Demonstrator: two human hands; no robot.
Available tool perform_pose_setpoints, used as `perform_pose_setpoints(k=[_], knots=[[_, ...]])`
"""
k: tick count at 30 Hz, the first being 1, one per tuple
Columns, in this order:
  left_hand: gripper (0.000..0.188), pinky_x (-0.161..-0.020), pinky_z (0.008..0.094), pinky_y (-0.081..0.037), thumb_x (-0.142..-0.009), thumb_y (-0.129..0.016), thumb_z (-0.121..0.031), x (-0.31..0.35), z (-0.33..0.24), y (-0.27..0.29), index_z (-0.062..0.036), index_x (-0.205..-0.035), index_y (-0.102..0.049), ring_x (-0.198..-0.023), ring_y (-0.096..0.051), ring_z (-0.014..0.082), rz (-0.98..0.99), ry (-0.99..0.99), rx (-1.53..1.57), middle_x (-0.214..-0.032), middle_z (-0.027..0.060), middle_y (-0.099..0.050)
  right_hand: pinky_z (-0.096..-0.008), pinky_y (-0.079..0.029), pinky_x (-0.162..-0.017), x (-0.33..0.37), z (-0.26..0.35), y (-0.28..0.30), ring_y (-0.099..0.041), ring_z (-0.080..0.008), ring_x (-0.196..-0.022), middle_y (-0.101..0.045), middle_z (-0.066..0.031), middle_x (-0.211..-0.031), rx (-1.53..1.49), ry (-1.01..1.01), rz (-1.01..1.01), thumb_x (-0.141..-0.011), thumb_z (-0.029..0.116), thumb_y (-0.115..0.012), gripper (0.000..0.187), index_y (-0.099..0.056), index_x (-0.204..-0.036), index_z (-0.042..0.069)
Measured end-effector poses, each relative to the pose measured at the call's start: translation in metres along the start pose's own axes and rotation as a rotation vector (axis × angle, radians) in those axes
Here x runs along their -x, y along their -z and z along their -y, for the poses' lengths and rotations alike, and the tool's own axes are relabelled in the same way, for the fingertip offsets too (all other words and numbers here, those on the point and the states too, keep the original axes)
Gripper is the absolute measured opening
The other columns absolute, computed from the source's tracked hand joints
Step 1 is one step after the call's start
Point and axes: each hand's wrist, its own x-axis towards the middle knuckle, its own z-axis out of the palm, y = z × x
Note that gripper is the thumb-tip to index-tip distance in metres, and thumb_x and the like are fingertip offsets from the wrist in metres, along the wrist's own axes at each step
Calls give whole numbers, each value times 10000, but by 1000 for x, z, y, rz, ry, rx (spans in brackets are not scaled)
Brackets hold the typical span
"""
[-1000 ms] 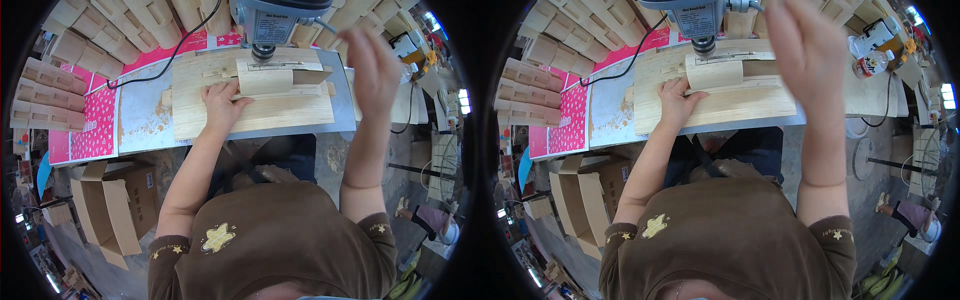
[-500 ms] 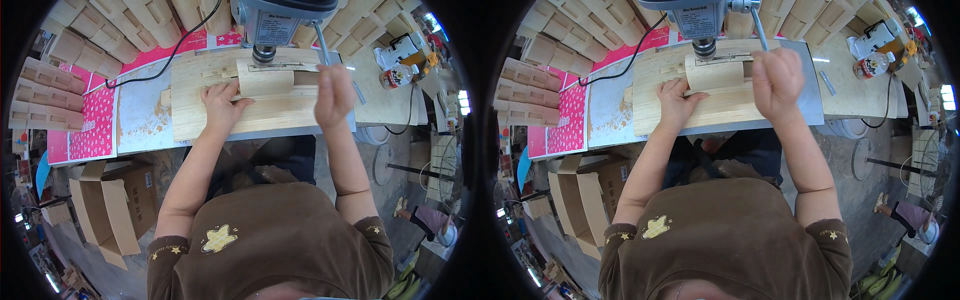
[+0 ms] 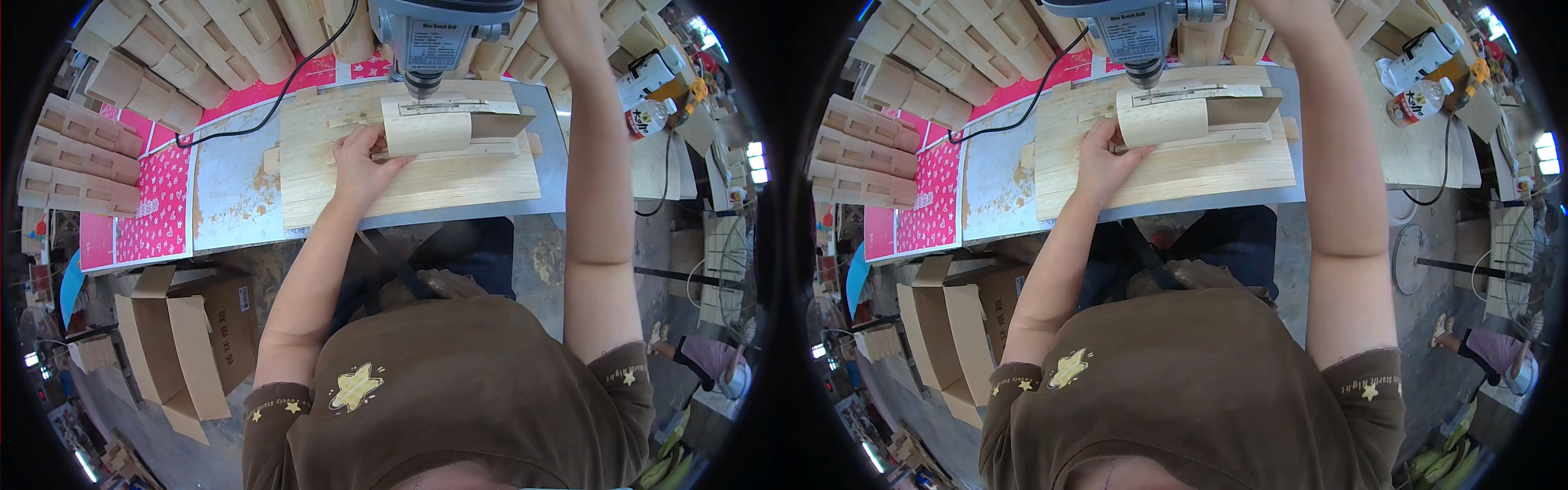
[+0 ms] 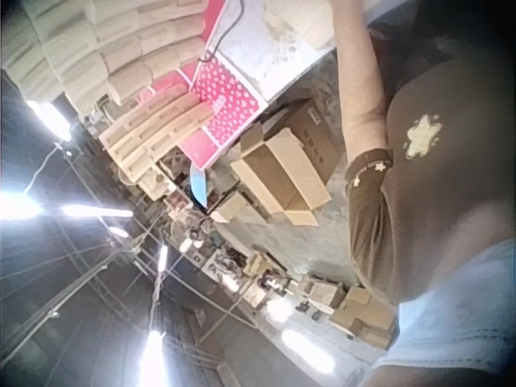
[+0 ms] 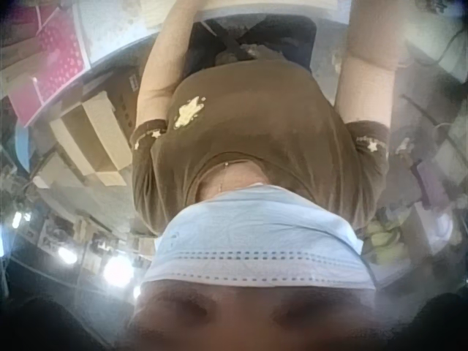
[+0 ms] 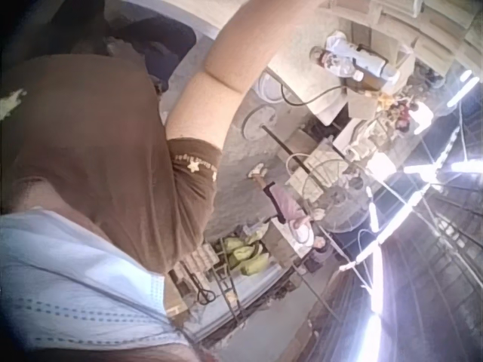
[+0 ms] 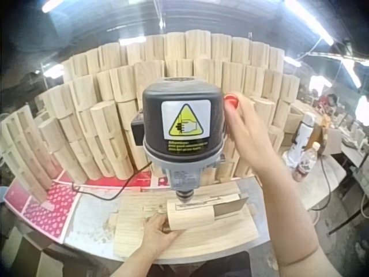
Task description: Operating a bench drill press machine to process or groove cylindrical wooden furniture components.
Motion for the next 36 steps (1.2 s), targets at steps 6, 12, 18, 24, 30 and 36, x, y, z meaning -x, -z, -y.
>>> perform_pose_setpoints(k=[6,12,18,24,30,36], knots=[[367,-779,331,-410,-597,-813,-159,1,-3,7,-52,-906,-646,-730,-563,173,28,46,155,-779,26,-569,-405,-413,-702,131,-51,1,-547,-278,-850,-591,-99,-886,383,254,314,-833,186,-641,194,-572,-965,61],[323,-711,294,-467,-574,-796,-97,25,-5,55,-15,-824,-610,-759,-552,199,-5,-208,-16,-794,53,-563,-399,-388,-751,154,-62,8,-517,-299,-869,-563,-98,-904,385,236,457,-771,155,-657,276,-560,-1000,35],[276,-671,242,-435,-589,-769,-55,48,-7,119,-42,-749,-546,-728,-506,132,-5,-183,102,-796,17,-544,-371,-375,-799,157,-43,12,-527,-261,-886,-575,-61,-882,332,188,477,-744,171,-674,264,-586,-971,70],[208,-563,201,-411,-737,-729,-115,59,-30,144,7,-877,-634,-646,-537,49,-77,359,588,-782,22,-627,-370,-371,-790,164,-40,21,-521,-269,-882,-572,-65,-894,316,148,536,-738,164,-679,277,-585,-978,60],[311,-361,198,-325,-753,-733,-274,45,-39,119,17,-751,-624,-392,-446,65,-54,695,493,-561,30,-559,-365,-371,-776,170,-31,20,-514,-269,-890,-571,-63,-895,283,93,544,-734,159,-683,272,-587,-970,62],[361,-365,202,-334,-743,-737,-321,36,-37,114,20,-741,-616,-400,-459,63,-12,772,474,-563,41,-565,-357,-414,-757,168,-31,23,-505,-289,-860,-562,-100,-899,247,103,546,-724,86,-687,289,-583,-984,18]])
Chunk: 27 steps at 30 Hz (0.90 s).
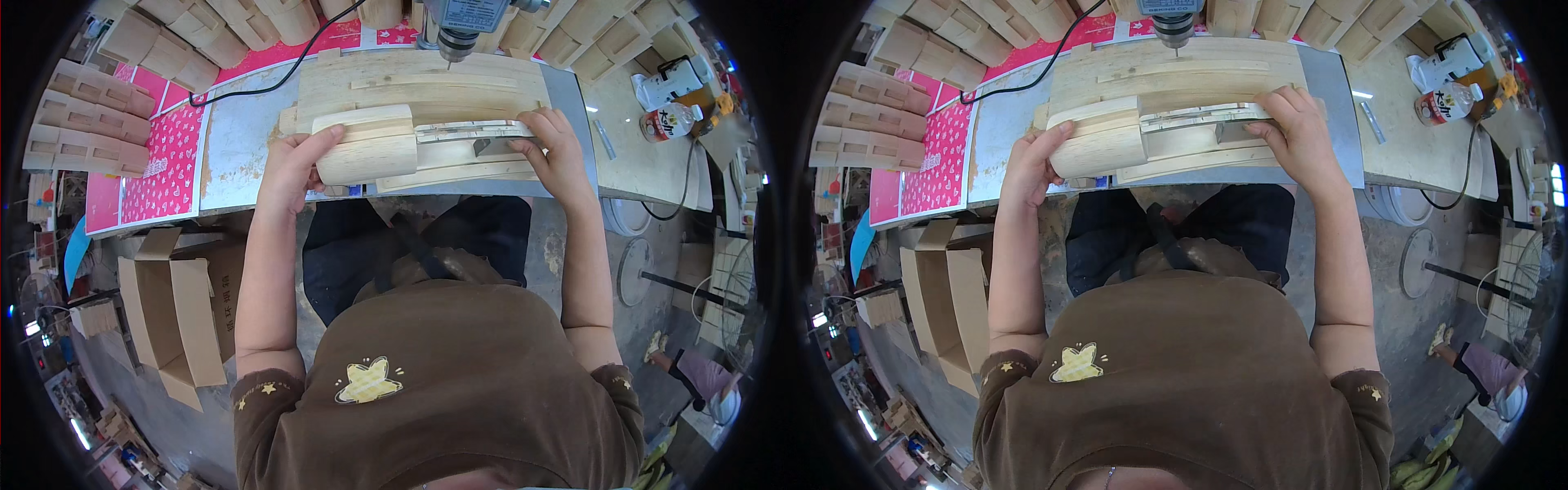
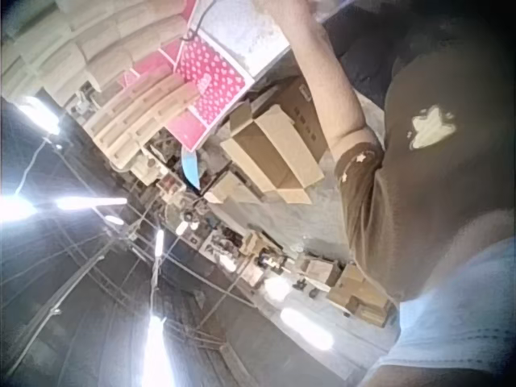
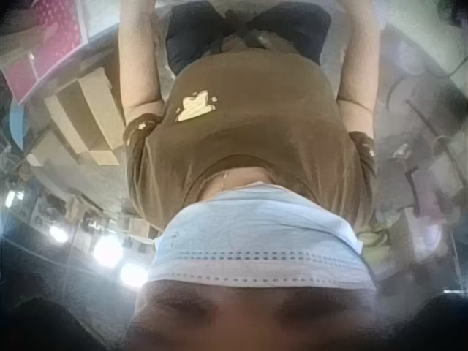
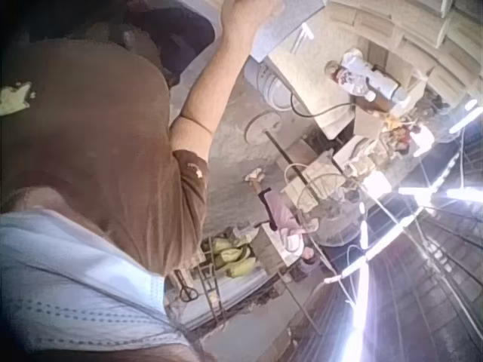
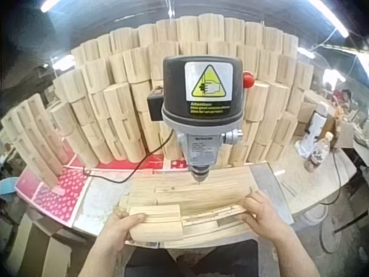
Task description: Operating a bench drill press machine to process or groove cylindrical wooden furniture components.
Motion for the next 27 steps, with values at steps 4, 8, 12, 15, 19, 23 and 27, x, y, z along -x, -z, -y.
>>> perform_pose_setpoints(k=[4,8,12,15,19,23,27], knots=[[367,-366,197,-337,-753,-727,-323,-4,-4,8,28,-761,-622,-399,-466,62,117,-43,-63,-564,41,-572,-359,-414,-756,-1,-3,1,-506,-289,-860,-563,-99,-898,-11,26,18,-720,84,-688,296,-584,-989,18],[380,-365,200,-337,-755,-727,-327,-3,3,4,36,-792,-624,-406,-476,64,102,-3,-38,-588,52,-587,-366,-399,-763,-2,1,1,-512,-284,-880,-569,-87,-895,-1,10,13,-726,119,-689,278,-590,-971,34],[414,-388,200,-359,-753,-740,-357,-2,17,-28,34,-819,-620,-436,-479,67,83,19,20,-601,43,-580,-385,-403,-774,-2,10,-8,-517,-292,-897,-575,-89,-902,20,51,-48,-718,136,-696,274,-591,-953,41],[454,-536,189,-451,-716,-793,-359,-4,24,-53,18,-863,-587,-606,-503,77,186,-58,26,-700,25,-538,-389,-420,-778,-1,11,-13,-516,-304,-893,-574,-99,-912,10,34,-39,-700,115,-704,296,-588,-961,37],[548,-775,268,-482,-658,-830,-124,-1,34,-66,18,-1092,-527,-877,-568,140,136,-307,16,-1014,111,-581,-385,-430,-767,-3,-5,-12,-518,-307,-882,-576,-102,-901,82,-24,-101,-683,102,-715,318,-590,-968,36],[686,-874,357,-457,-594,-834,-147,-14,46,-76,3,-1181,-511,-978,-564,287,-42,-941,-560,-1043,141,-582,-386,-436,-755,-19,-22,-16,-521,-309,-874,-584,-105,-890,110,-55,-160,-672,107,-729,359,-596,-1000,42],[662,-863,361,-462,-585,-833,-156,-36,53,-81,-1,-1158,-540,-979,-560,310,-118,-959,-651,-1033,154,-584,-383,-443,-777,-42,-29,-27,-525,-311,-897,-596,-107,-915,110,-44,-188,-675,105,-736,384,-598,-1028,50]])
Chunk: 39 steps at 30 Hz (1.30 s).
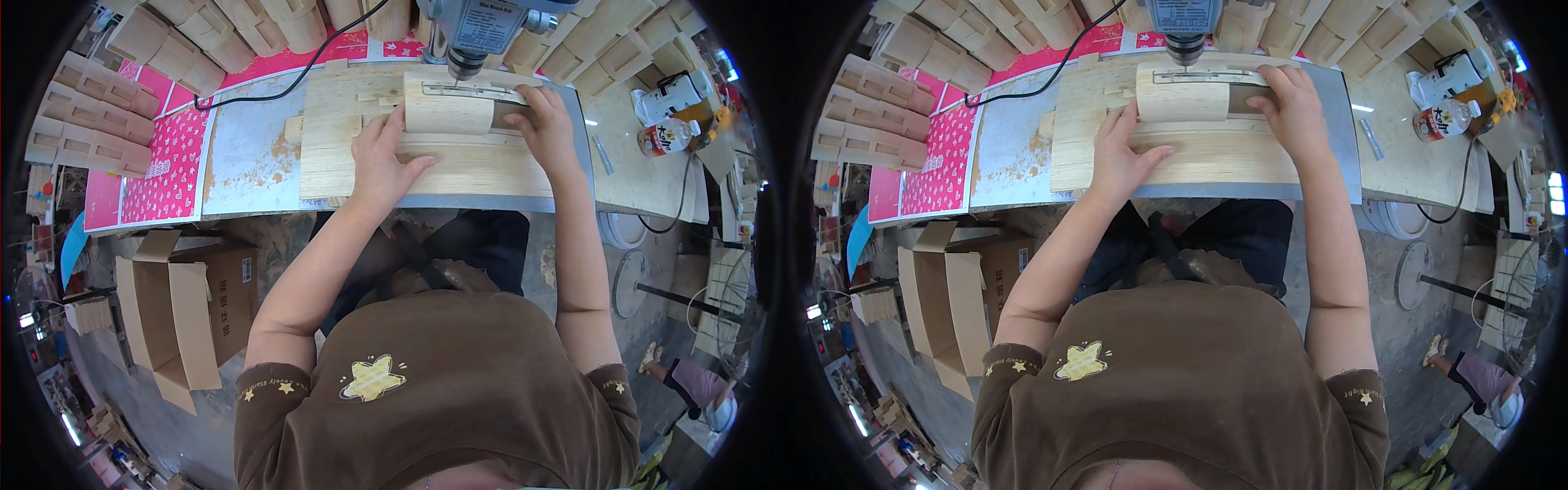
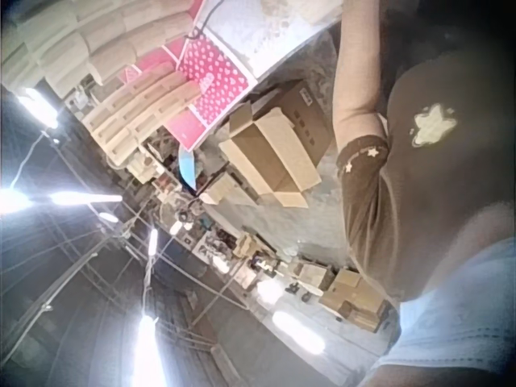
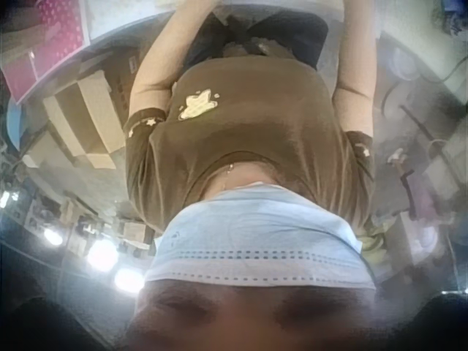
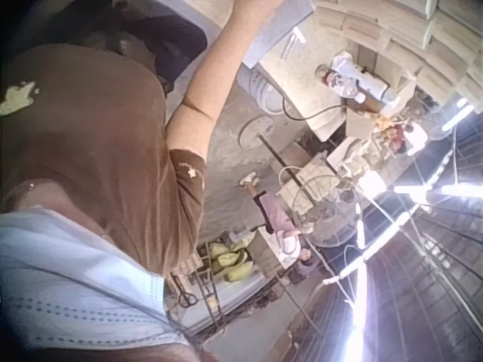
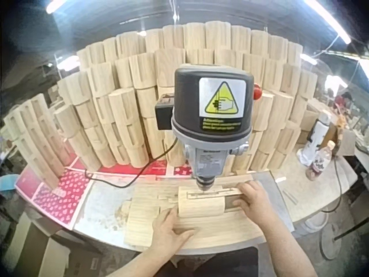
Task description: Operating a bench drill press machine to process or groove cylindrical wooden furniture components.
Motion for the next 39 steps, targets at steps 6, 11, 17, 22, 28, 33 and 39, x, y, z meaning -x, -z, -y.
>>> perform_pose_setpoints(k=[6,11,17,22,28,33,39], knots=[[749,-871,386,-300,-544,-835,-250,-5,27,5,-79,-1218,-556,-961,-531,241,-46,86,-145,-965,67,-580,-368,-437,-847,-2,10,-19,-536,-296,-928,-599,-97,-964,-72,72,-41,-685,80,-746,417,-581,-1067,52],[669,-869,381,-278,-560,-820,-263,-5,33,6,-119,-1174,-599,-896,-519,196,9,43,-137,-843,20,-581,-314,-430,-891,-26,17,8,-525,-182,-1005,-575,-65,-1042,-564,9,-248,-769,51,-708,404,-533,-1132,34],[663,-863,376,-282,-559,-820,-277,-6,33,6,-120,-1166,-604,-873,-518,201,10,56,-145,-815,19,-567,-275,-453,-744,-141,29,90,-574,-179,-857,-630,-107,-871,-87,48,-590,-945,257,-495,306,-625,-999,-15],[653,-864,378,-286,-566,-819,-282,-7,33,6,-119,-1161,-605,-870,-517,212,17,57,-144,-814,26,-555,-263,-454,-701,-157,68,107,-593,-180,-765,-640,-131,-806,-300,46,-308,-923,214,-483,288,-632,-937,-32],[651,-869,379,-286,-578,-817,-290,-6,32,6,-125,-1169,-600,-876,-514,225,18,59,-153,-822,30,-544,-188,-378,-596,-77,81,124,-511,-67,-683,-547,2,-719,-48,-95,-229,-919,146,-557,181,-633,-985,-6],[648,-872,381,-284,-585,-815,-289,-5,31,6,-132,-1175,-597,-885,-515,233,32,78,-149,-829,30,-548,-231,-361,-541,-20,80,74,-491,-103,-571,-489,-21,-591,-216,-14,-327,-917,136,-528,186,-657,-923,3],[668,-868,382,-283,-583,-818,-288,-6,31,6,-137,-1193,-591,-889,-519,230,40,79,-173,-843,31,-557,-325,-373,-525,-5,56,13,-506,-211,-547,-509,-68,-617,-253,52,-415,-864,70,-560,132,-653,-952,39]])
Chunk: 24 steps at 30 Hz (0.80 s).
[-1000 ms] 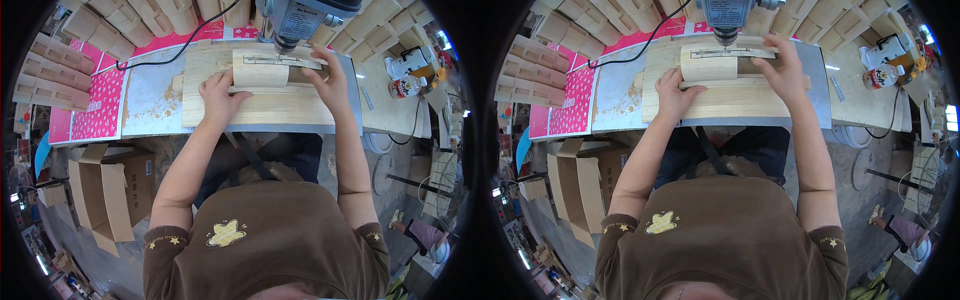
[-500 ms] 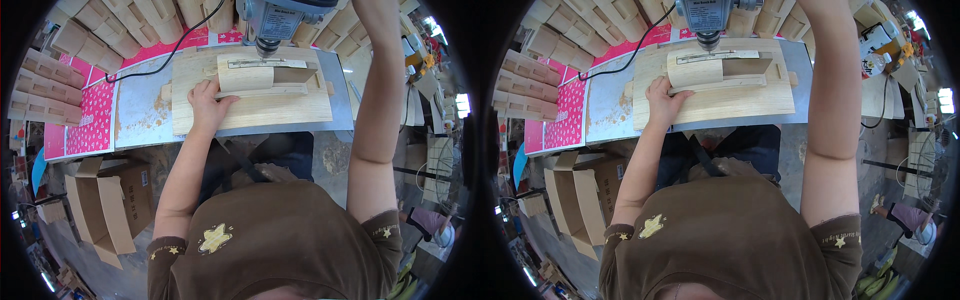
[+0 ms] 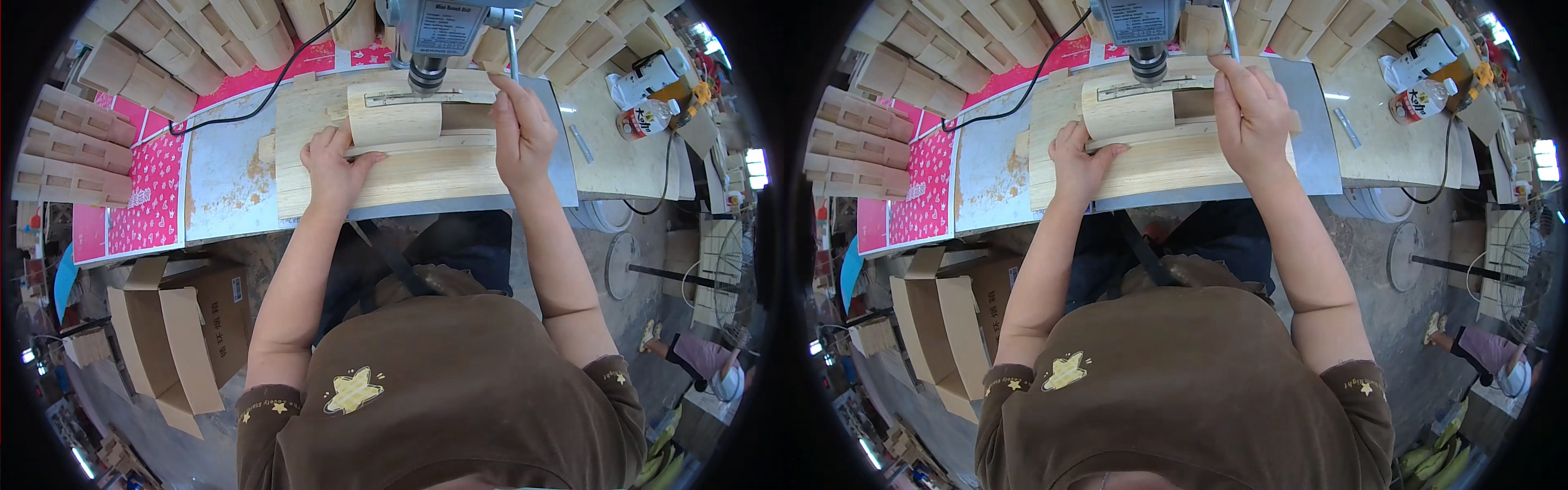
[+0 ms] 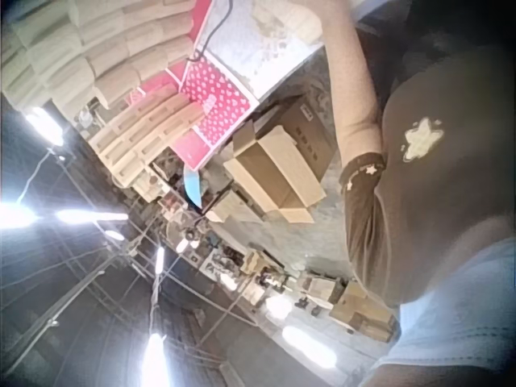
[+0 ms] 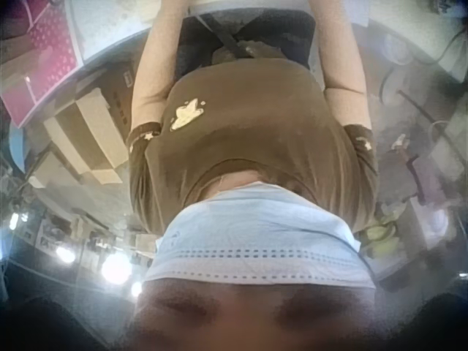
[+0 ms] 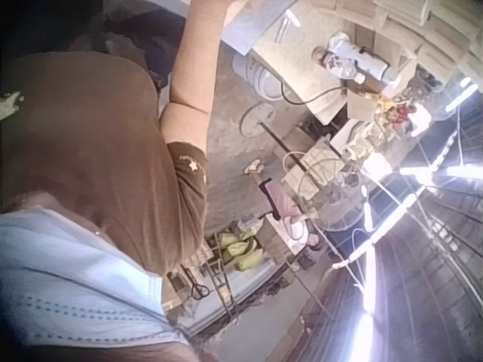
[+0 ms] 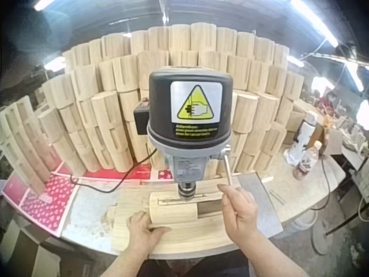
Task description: Operating a bench drill press machine to process or groove cylindrical wooden furniture components.
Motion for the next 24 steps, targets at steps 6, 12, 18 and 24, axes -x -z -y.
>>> perform_pose_setpoints(k=[6,12,18,24], knots=[[660,-864,388,-281,-589,-815,-284,0,0,1,-140,-1193,-593,-879,-519,224,-3,-5,-3,-850,29,-560,-339,-357,-523,-13,4,12,-489,-231,-541,-501,-64,-612,18,134,-39,-842,71,-584,72,-639,-865,32],[626,-857,392,-283,-608,-802,-276,-3,-7,-3,-141,-1184,-597,-875,-519,219,2,-35,-1,-823,25,-559,-226,-349,-531,-115,26,47,-464,-69,-593,-523,-35,-628,161,127,-118,-906,122,-530,176,-639,-871,-12],[603,-878,418,-291,-632,-783,-275,-7,-25,-24,-138,-1185,-585,-870,-519,222,6,-54,38,-816,10,-560,-417,-446,-655,-190,8,11,-592,-362,-701,-583,-228,-679,321,-111,52,-862,331,-428,404,-599,-765,-22],[605,-880,416,-295,-646,-775,-286,-6,-23,-23,-130,-1196,-577,-870,-515,221,15,-64,32,-819,17,-555,-388,-449,-656,-147,26,47,-608,-331,-716,-603,-228,-728,197,62,59,-864,282,-451,357,-626,-803,-23]])
